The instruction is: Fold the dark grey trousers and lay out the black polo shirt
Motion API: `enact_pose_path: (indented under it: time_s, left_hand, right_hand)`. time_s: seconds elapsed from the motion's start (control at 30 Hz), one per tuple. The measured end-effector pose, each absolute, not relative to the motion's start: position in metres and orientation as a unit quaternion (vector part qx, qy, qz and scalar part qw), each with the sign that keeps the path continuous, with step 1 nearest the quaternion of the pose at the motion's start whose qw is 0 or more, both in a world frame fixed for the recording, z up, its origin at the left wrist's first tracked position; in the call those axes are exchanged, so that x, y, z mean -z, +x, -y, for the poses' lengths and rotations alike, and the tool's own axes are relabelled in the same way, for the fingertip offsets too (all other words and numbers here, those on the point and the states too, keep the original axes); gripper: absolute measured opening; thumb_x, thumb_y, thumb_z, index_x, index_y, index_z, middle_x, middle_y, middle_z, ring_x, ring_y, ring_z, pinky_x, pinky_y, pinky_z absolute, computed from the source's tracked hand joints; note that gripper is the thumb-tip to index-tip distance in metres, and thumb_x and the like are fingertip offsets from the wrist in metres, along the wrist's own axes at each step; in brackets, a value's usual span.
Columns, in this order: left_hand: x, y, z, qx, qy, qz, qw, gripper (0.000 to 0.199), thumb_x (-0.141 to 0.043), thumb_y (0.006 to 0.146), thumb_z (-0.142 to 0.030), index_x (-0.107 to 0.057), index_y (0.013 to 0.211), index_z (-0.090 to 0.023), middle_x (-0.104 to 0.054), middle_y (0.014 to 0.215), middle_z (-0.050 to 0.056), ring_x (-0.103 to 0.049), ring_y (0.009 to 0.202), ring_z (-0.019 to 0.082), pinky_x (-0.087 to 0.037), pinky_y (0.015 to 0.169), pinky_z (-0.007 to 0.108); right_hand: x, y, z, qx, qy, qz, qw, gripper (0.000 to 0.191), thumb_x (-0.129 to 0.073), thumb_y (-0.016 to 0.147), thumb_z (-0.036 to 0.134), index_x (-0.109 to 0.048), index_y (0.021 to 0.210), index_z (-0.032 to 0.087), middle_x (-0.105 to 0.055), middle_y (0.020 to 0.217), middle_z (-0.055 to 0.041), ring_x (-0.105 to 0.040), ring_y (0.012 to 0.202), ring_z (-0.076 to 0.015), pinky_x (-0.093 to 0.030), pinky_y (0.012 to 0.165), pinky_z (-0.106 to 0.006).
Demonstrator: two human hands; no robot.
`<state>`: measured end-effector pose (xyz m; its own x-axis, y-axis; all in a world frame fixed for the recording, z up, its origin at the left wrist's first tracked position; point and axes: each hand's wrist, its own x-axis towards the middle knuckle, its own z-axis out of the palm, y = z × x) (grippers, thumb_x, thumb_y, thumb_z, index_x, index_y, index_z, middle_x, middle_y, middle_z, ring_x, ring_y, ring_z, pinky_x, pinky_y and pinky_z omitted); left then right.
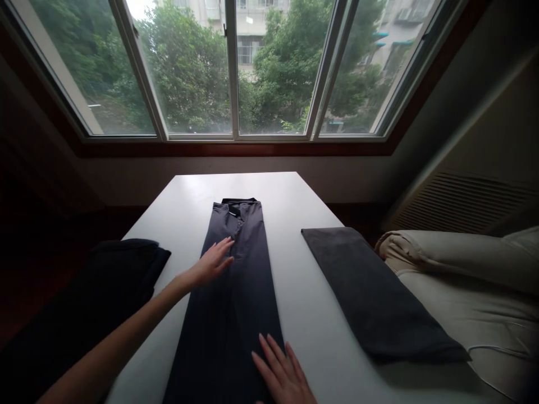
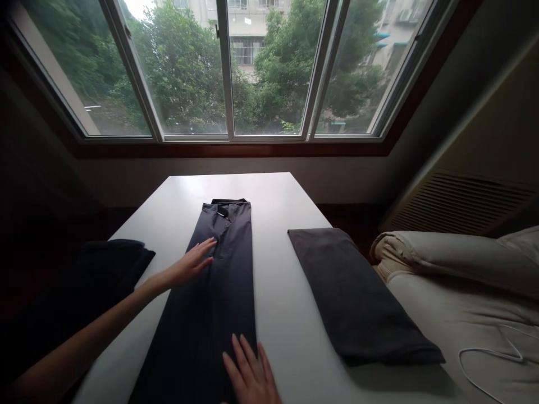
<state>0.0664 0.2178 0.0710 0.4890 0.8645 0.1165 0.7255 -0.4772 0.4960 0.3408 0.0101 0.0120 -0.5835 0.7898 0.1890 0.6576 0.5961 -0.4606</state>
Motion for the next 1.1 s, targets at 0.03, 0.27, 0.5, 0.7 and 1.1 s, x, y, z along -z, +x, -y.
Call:
enact_pose_path:
  time_s: [0.03, 0.27, 0.5, 0.7, 1.1]
  left_hand:
    - [-0.069, 0.060, -0.181, -0.166, 0.838, -0.482, 0.192, 0.055, -0.036, 0.099, -0.043, -0.032, 0.149, -0.022, -0.025, 0.158, 0.009, -0.020, 0.147, 0.023, -0.017, 0.120, 0.048]
    - [-0.047, 0.056, 0.021, -0.105, 0.829, -0.530, 0.142, 0.063, -0.041, 0.098, -0.038, -0.010, 0.153, -0.035, -0.020, 0.159, 0.004, -0.023, 0.145, 0.025, -0.023, 0.118, 0.055]
    - [-0.058, 0.034, 0.083, -0.102, 0.824, -0.529, 0.174, 0.061, -0.044, 0.096, -0.040, -0.018, 0.151, -0.041, -0.026, 0.156, -0.002, -0.030, 0.143, 0.026, -0.032, 0.116, 0.052]
    - [-0.070, 0.002, 0.091, -0.198, 0.733, -0.612, 0.223, 0.037, -0.042, 0.095, -0.043, -0.055, 0.129, -0.040, -0.046, 0.147, 0.000, -0.046, 0.134, 0.024, -0.042, 0.110, 0.041]
    - [-0.064, 0.031, 0.077, -0.213, 0.596, -0.720, 0.284, 0.026, -0.049, 0.083, -0.038, -0.050, 0.108, -0.028, -0.064, 0.082, 0.001, -0.062, 0.077, 0.021, -0.045, 0.071, 0.030]
  right_hand:
    - [-0.014, 0.343, -0.009, -0.173, -0.398, 0.883, 0.181, 0.062, -0.060, 0.089, 0.033, -0.038, 0.147, 0.027, -0.035, 0.150, -0.0085, -0.038, 0.137, -0.0302, -0.036, 0.112, -0.049]
    - [-0.050, 0.352, 0.014, -0.279, -0.371, 0.876, 0.131, 0.068, -0.062, 0.086, 0.037, -0.036, 0.148, 0.030, -0.031, 0.153, -0.0057, -0.025, 0.144, -0.0298, -0.008, 0.117, -0.061]
    - [-0.056, 0.361, 0.040, -0.300, -0.393, 0.857, 0.145, 0.057, -0.061, 0.087, 0.036, -0.045, 0.142, 0.034, -0.039, 0.151, -0.0061, -0.030, 0.142, -0.0282, -0.007, 0.117, -0.062]
    - [-0.070, 0.377, 0.050, -0.331, -0.502, 0.757, 0.255, 0.035, -0.053, 0.091, 0.045, -0.068, 0.116, 0.026, -0.053, 0.139, -0.0101, -0.048, 0.130, -0.0272, -0.038, 0.111, -0.048]
    - [-0.091, 0.356, 0.051, -0.542, -0.487, 0.579, 0.365, 0.039, -0.063, 0.084, 0.052, -0.069, 0.108, 0.021, -0.058, 0.133, -0.0131, -0.051, 0.127, -0.0303, -0.052, 0.096, -0.041]
